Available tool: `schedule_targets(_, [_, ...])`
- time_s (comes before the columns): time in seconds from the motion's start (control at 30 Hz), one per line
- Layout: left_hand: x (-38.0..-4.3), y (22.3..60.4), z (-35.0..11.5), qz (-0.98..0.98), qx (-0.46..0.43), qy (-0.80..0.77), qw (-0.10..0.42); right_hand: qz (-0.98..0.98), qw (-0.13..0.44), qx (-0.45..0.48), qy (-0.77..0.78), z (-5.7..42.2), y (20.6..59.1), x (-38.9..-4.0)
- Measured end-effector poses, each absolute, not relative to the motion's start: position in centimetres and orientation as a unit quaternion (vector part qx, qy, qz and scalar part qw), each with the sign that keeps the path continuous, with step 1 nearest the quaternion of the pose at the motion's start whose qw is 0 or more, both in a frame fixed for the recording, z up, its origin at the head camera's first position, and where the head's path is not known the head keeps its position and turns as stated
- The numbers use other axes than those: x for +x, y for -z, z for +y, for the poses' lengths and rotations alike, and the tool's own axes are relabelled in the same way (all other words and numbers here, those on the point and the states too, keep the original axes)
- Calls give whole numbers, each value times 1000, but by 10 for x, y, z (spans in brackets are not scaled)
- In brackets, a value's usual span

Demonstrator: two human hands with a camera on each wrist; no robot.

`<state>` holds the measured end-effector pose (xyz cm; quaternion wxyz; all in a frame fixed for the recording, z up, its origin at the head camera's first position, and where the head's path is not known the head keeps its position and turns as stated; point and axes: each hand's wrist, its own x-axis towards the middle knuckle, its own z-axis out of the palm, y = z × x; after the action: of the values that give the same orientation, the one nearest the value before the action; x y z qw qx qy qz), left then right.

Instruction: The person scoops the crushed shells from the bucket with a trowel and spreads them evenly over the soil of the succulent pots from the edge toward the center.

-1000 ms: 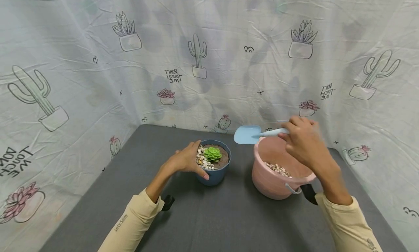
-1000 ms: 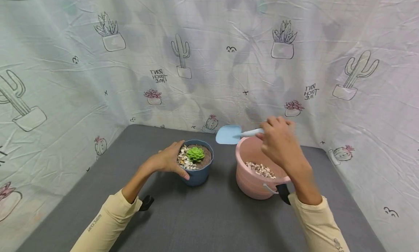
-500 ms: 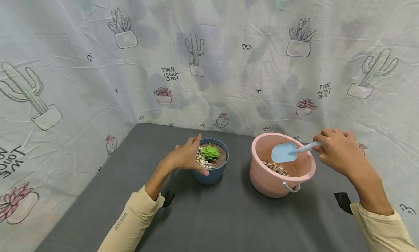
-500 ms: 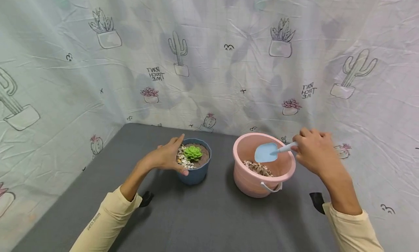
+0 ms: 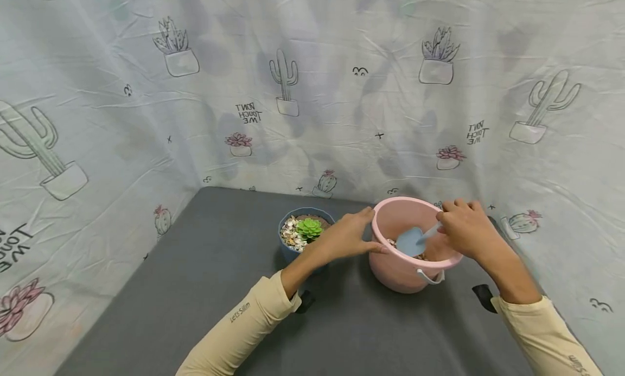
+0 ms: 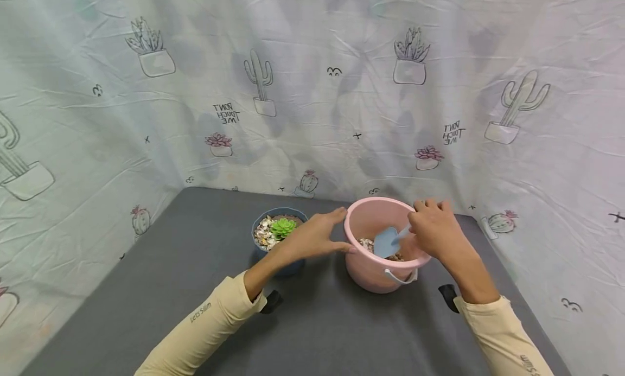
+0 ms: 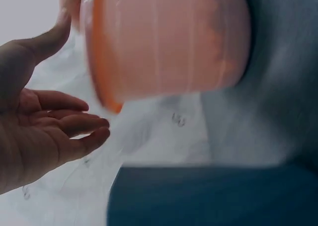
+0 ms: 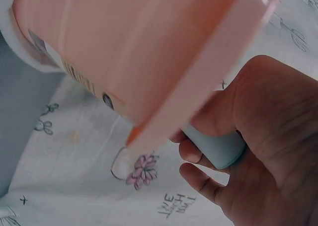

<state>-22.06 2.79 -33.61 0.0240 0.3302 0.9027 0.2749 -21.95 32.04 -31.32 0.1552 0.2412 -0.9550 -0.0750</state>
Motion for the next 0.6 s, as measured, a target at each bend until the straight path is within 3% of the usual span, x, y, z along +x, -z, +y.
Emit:
schedule_targets(0.2, [-219, 341, 45, 907, 319, -276, -2, -960, 127, 243, 61, 316, 318, -224])
schedule_targets(0.6, [-218, 343, 44, 908, 314, -276, -4, -951, 115, 286, -8, 319, 327, -227])
